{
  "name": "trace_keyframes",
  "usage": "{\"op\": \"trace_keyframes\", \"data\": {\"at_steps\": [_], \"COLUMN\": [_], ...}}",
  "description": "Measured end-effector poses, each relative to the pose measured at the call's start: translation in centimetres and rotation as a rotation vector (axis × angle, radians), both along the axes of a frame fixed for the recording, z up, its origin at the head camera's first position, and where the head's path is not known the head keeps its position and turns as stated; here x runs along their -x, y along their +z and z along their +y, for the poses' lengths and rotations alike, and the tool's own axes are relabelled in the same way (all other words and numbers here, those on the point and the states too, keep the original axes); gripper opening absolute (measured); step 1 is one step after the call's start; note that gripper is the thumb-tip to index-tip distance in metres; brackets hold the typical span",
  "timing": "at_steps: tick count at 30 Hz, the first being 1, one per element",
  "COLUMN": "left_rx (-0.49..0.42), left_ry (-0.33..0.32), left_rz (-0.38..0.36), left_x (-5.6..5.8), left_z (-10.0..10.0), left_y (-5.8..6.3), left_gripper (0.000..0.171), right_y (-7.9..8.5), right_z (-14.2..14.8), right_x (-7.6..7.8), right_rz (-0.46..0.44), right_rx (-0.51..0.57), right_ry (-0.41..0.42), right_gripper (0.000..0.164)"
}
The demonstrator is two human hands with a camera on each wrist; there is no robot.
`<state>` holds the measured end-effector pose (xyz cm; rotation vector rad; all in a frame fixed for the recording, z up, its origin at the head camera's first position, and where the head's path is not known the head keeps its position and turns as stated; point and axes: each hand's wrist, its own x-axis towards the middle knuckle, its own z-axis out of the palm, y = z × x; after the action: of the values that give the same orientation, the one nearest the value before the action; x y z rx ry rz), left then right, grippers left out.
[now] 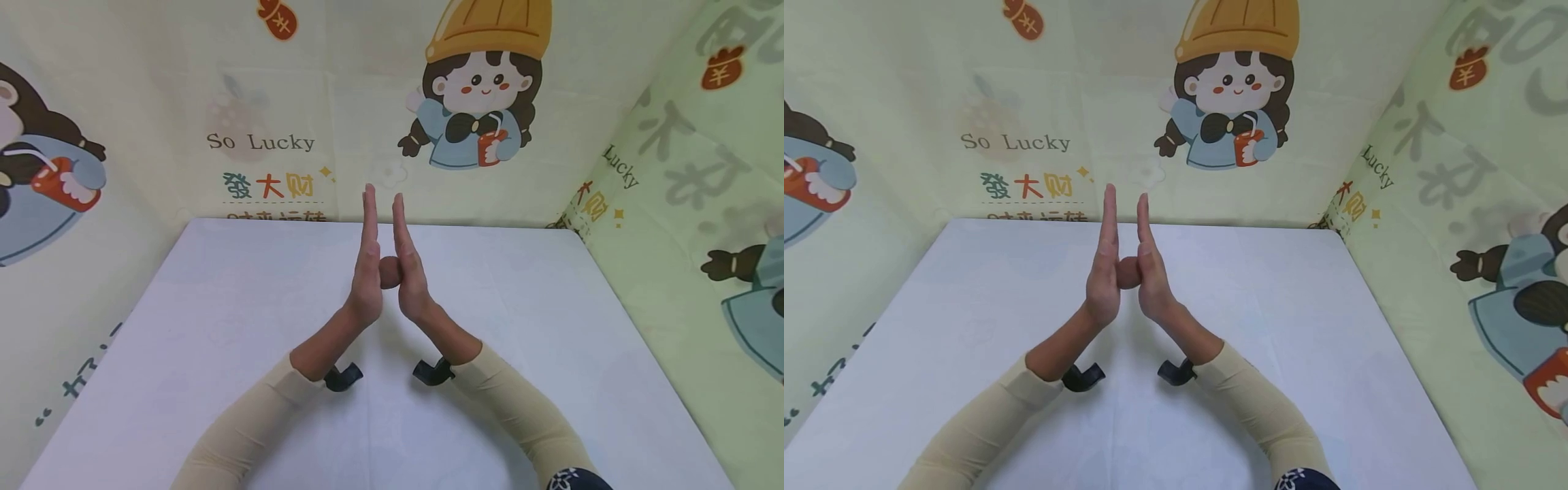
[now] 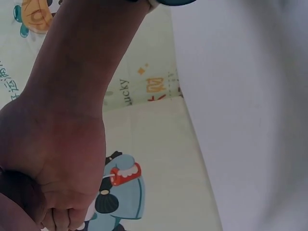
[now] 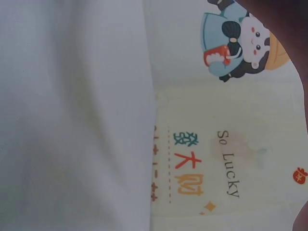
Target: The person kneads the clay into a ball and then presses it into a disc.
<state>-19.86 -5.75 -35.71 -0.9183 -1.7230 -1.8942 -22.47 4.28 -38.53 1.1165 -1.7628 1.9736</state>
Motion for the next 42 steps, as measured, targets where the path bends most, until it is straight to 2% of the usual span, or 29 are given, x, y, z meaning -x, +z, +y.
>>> {"op": "trace_keyframes", "data": {"at_steps": [7, 12, 20, 30, 36, 42], "left_rx": [-0.012, -0.037, -0.059, -0.102, -0.110, -0.094], "left_ry": [0.064, 0.082, 0.130, 0.173, 0.197, 0.200], "left_rz": [-0.032, -0.045, -0.048, -0.074, -0.078, -0.115], "left_x": [0.7, 1.3, 2.4, 3.9, 4.7, 5.0], "left_z": [-0.5, -0.8, -1.6, -2.8, -3.4, -3.7], "left_y": [0.1, 0.3, 0.5, -0.5, -1.6, -2.4], "left_gripper": [0.073, 0.076, 0.068, 0.068, 0.071, 0.071], "right_y": [-0.7, -0.9, -1.6, -2.5, -2.5, -2.2], "right_z": [-0.3, -0.7, -1.1, -1.5, -1.5, -1.4], "right_x": [-0.4, -0.8, -1.7, -2.8, -3.5, -3.9], "right_rz": [-0.019, -0.006, -0.010, -0.050, -0.027, 0.005], "right_rx": [-0.023, -0.039, -0.071, -0.105, -0.125, -0.128], "right_ry": [-0.010, -0.014, -0.015, 0.032, 0.028, 0.027], "right_gripper": [0.075, 0.076, 0.079, 0.079, 0.076, 0.078]}}
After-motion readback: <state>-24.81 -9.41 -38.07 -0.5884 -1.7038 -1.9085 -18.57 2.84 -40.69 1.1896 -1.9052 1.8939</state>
